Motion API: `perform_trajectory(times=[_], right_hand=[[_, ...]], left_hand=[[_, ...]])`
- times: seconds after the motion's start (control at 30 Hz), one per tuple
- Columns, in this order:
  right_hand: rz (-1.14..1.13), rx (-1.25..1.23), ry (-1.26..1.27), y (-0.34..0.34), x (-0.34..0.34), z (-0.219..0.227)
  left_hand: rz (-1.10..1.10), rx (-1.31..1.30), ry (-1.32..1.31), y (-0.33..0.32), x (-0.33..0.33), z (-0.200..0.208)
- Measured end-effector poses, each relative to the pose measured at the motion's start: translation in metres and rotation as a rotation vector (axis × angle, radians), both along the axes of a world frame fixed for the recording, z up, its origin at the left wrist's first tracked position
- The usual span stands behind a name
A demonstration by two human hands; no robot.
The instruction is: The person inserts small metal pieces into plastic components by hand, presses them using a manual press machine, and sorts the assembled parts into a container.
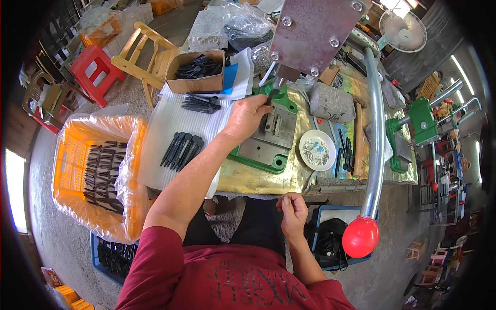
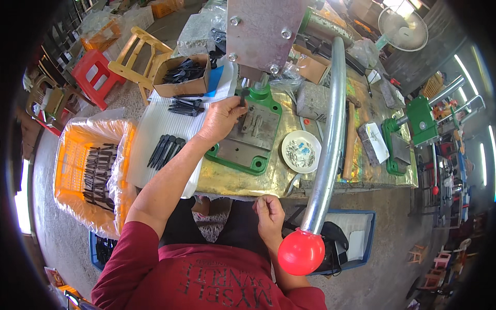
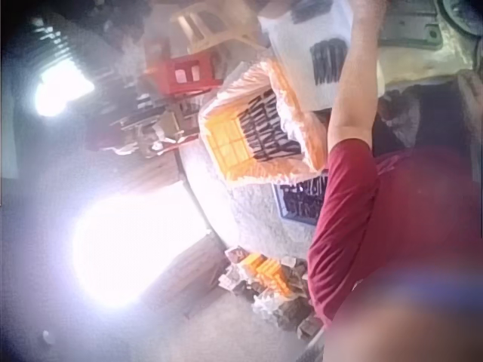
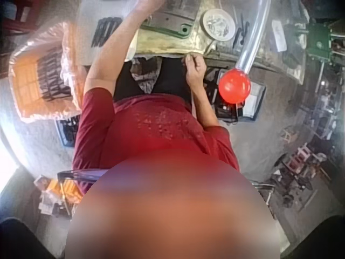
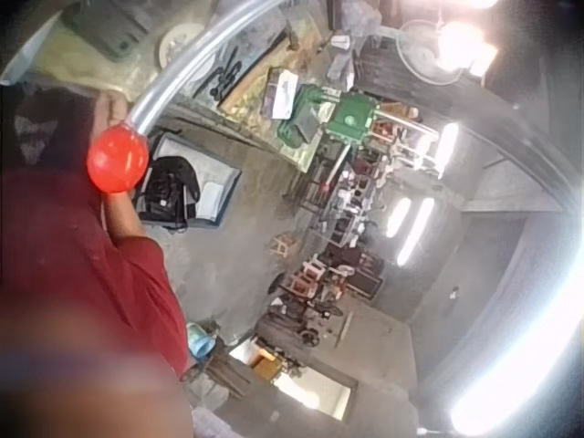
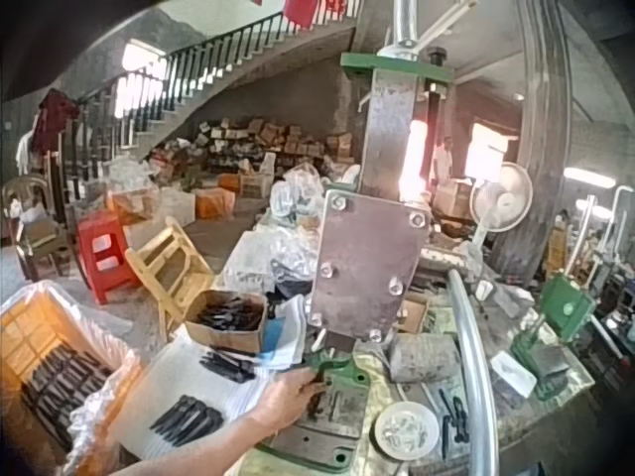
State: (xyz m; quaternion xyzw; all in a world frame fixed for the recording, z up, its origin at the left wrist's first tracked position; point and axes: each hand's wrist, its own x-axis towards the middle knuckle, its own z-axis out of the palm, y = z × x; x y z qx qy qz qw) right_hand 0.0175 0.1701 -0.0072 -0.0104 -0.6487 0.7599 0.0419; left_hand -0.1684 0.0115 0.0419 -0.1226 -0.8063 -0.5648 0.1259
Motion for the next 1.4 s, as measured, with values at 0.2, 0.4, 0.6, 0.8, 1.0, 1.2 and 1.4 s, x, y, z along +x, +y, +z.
perform_trajectory(times=[0.2,0.4,0.6,0.8,1.0,1.2,1.4], right_hand=[[-0.176,0.253,0.219,0.016,-0.012,0.027],[-0.342,0.126,0.669,0.027,-0.028,0.105],[-0.261,0.501,1.17,0.011,-0.017,0.174],[-0.126,0.725,0.805,0.002,-0.001,0.198],[-0.129,0.657,0.718,-0.004,0.005,0.206],[-0.215,0.584,0.675,-0.01,0.004,0.213],[-0.198,0.646,0.738,-0.007,-0.001,0.203]], left_hand=[[-0.08,-0.107,0.084,-0.006,-0.011,-0.01],[-0.08,-0.07,0.053,-0.006,-0.01,-0.012],[-0.083,-0.06,0.082,-0.005,-0.01,-0.011],[-0.08,-0.053,0.094,-0.002,-0.01,-0.009],[-0.065,-0.069,0.102,-0.006,-0.007,-0.007],[-0.074,-0.055,0.141,-0.002,-0.008,-0.009],[-0.076,-0.041,0.132,-0.006,-0.008,-0.007]])
